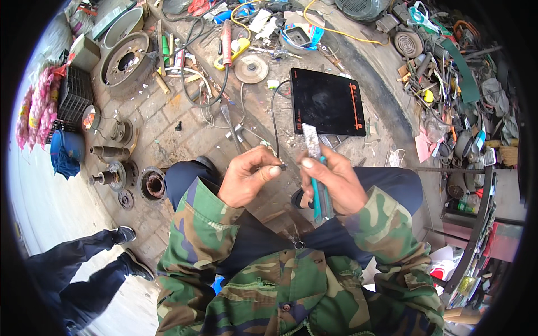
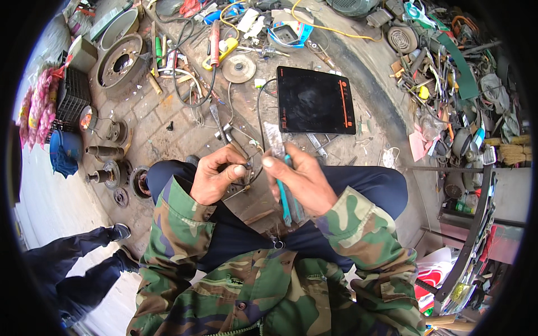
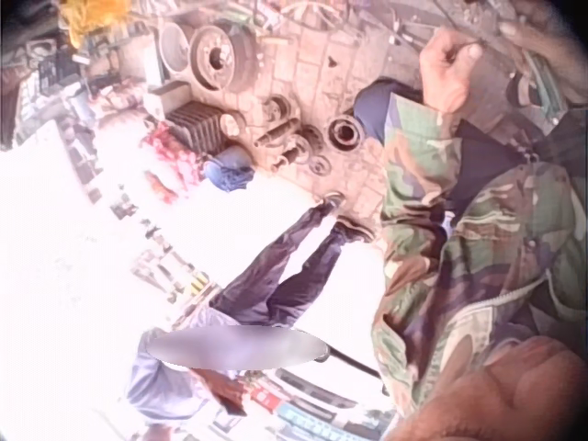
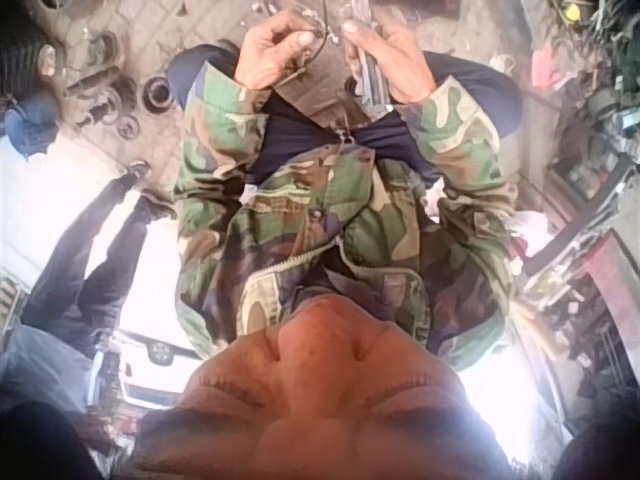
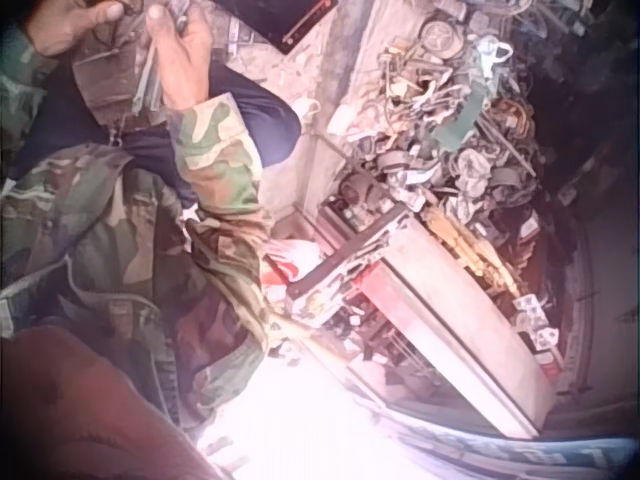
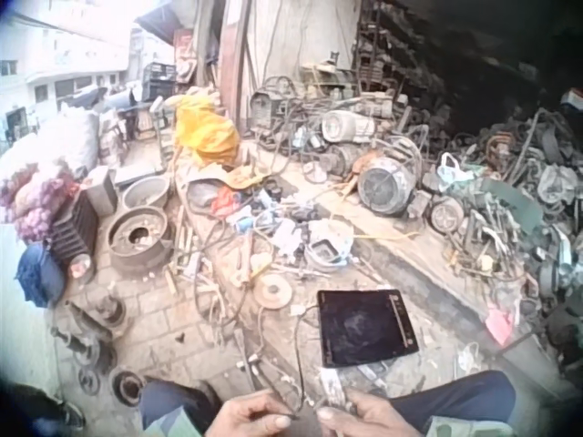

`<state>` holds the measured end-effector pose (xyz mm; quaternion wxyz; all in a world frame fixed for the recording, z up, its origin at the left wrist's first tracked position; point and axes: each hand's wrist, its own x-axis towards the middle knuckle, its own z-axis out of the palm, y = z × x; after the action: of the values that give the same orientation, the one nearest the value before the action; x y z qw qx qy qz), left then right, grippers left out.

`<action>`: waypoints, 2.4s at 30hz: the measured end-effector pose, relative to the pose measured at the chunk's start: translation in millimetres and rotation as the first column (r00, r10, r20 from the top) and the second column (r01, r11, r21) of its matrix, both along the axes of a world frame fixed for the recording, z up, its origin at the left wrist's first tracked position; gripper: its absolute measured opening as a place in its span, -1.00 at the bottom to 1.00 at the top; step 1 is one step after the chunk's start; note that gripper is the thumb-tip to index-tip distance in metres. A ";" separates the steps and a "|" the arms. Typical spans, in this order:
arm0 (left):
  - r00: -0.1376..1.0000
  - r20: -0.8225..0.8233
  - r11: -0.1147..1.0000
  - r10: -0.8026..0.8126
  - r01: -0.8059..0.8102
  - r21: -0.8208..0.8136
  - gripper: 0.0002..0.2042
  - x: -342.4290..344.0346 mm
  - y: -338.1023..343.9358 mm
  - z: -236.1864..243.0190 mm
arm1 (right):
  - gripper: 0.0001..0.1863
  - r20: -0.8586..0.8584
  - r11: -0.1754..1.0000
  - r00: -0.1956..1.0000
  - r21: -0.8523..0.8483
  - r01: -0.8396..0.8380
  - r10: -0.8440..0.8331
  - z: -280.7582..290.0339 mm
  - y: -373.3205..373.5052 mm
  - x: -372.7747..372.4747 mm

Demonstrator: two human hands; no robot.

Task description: The person sits on a low stool and uses pliers to strip the insulation from a black cable. They then twist the exposed wires and appear to prepare the cable end for connection.

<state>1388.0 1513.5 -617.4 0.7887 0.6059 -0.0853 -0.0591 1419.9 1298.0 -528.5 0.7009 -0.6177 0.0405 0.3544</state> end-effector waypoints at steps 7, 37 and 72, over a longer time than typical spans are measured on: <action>0.998 -0.061 0.989 -0.009 0.000 -0.147 -0.82 0.1 -6.1 -3.4 | -0.66 -0.238 0.988 0.971 0.141 0.055 -0.020 -10.9 17.9 2.9; 0.994 -0.070 0.879 -0.085 0.042 -0.474 -0.79 3.3 -17.6 -11.3 | -0.75 -0.256 0.932 0.966 0.356 0.067 0.029 -32.4 16.1 -2.0; 0.991 -0.034 0.872 -0.128 0.096 -0.480 -0.80 6.7 -13.0 -20.3 | -0.69 -0.055 0.971 0.985 0.183 -0.152 0.165 -15.2 12.4 14.5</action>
<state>1394.8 1500.4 -637.6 0.9111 0.3850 -0.1066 -0.1017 1434.4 1310.4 -543.7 0.7208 -0.5411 -0.0164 0.4329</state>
